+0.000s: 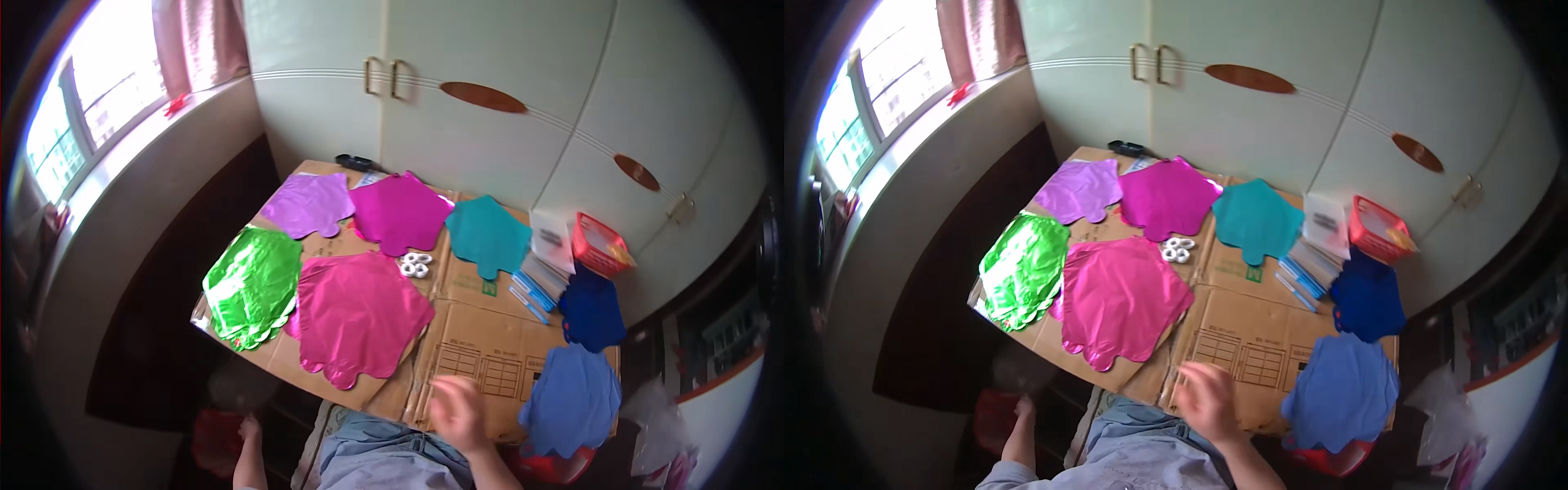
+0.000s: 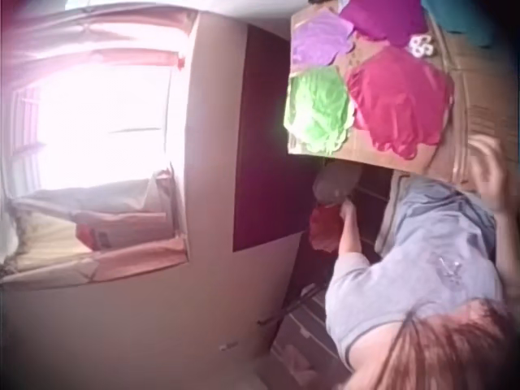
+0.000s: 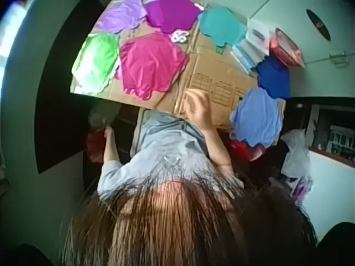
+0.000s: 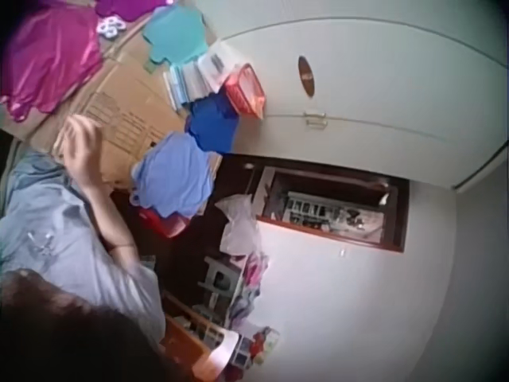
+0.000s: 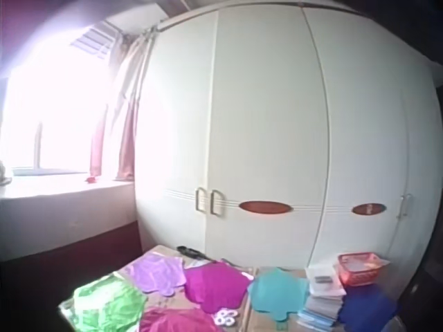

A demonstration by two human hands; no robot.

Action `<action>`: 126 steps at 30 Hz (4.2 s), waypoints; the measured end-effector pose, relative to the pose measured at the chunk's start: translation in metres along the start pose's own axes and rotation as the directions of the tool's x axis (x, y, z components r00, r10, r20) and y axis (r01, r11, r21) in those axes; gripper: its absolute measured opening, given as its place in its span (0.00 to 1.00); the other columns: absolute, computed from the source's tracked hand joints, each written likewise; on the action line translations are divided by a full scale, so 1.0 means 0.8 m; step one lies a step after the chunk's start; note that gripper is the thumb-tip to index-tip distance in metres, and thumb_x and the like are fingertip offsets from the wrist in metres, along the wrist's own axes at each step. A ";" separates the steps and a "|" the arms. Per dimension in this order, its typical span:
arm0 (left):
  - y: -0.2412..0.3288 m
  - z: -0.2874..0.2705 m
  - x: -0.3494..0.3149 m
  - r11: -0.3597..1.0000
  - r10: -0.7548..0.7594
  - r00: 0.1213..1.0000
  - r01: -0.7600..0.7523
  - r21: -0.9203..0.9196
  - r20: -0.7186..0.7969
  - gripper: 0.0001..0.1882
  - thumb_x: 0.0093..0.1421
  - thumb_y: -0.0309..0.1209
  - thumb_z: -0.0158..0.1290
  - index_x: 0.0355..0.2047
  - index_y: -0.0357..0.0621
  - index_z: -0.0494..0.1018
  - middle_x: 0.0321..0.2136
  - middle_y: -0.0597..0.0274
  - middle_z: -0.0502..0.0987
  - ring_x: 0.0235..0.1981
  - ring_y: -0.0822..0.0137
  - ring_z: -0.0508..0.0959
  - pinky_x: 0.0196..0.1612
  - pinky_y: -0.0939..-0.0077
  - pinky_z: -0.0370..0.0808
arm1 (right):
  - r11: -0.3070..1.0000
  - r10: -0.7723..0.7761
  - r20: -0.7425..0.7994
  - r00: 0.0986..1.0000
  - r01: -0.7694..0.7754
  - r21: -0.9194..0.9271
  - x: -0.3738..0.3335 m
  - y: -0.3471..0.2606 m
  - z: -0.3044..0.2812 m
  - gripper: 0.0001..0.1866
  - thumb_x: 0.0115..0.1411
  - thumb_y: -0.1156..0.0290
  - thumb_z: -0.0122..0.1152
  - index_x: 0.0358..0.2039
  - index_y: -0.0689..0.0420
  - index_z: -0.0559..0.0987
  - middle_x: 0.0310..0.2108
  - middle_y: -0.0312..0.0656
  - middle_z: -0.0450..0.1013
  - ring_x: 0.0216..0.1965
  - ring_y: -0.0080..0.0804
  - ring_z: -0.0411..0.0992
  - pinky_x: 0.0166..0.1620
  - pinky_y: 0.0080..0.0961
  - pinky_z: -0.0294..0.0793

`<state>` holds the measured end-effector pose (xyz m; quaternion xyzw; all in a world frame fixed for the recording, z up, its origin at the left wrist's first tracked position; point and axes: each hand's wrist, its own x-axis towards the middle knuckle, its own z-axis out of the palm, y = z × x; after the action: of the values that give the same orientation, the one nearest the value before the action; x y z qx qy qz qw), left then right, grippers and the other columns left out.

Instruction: Folding colorful fabric cutouts and placing them into plastic sleeves with cardboard header labels.

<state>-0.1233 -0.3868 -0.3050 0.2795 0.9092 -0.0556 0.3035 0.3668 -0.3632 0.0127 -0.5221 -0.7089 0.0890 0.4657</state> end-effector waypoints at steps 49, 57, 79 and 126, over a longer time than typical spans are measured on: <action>0.264 -0.233 -0.281 -0.102 0.931 -0.263 -0.853 0.511 -0.254 0.15 0.53 0.45 0.56 0.36 0.51 0.75 0.46 0.69 0.72 0.51 0.66 0.67 0.53 0.65 0.61 | 0.903 0.026 0.310 0.950 -0.155 0.400 0.094 0.003 0.224 0.10 0.49 0.68 0.67 0.22 0.60 0.75 0.22 0.43 0.72 0.27 0.38 0.72 0.31 0.32 0.70; 0.306 -0.234 -0.269 -0.134 0.967 -0.220 -0.863 0.487 -0.125 0.18 0.55 0.42 0.52 0.42 0.45 0.72 0.50 0.57 0.71 0.54 0.61 0.69 0.52 0.61 0.65 | 0.462 0.177 0.526 0.832 -0.542 0.702 0.091 0.032 0.229 0.05 0.58 0.75 0.54 0.34 0.60 0.75 0.29 0.36 0.74 0.31 0.23 0.71 0.35 0.21 0.69; 0.366 -0.264 -0.281 -0.139 0.975 -0.008 -0.806 0.576 0.224 0.56 0.30 0.70 0.59 0.62 0.72 0.58 0.61 0.33 0.53 0.54 0.46 0.66 0.55 0.62 0.63 | 0.259 0.284 -0.218 0.934 0.144 0.955 0.134 0.067 -0.123 0.13 0.54 0.68 0.52 0.40 0.58 0.72 0.42 0.45 0.72 0.46 0.40 0.71 0.51 0.40 0.71; 0.465 -0.246 -0.678 0.125 0.033 -0.940 0.341 -0.932 -0.340 0.06 0.60 0.29 0.50 0.36 0.42 0.73 0.15 0.64 0.66 0.12 0.66 0.64 0.19 0.69 0.56 | 0.815 0.455 -0.368 0.811 -0.546 -0.196 -0.149 0.123 -0.172 0.08 0.46 0.75 0.69 0.24 0.62 0.78 0.29 0.46 0.78 0.35 0.38 0.78 0.39 0.29 0.76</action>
<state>0.3331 -0.2792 0.1962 -0.4775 0.5072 -0.1115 -0.7087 0.5376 -0.4677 -0.0401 -0.7620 -0.4689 0.0224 0.4461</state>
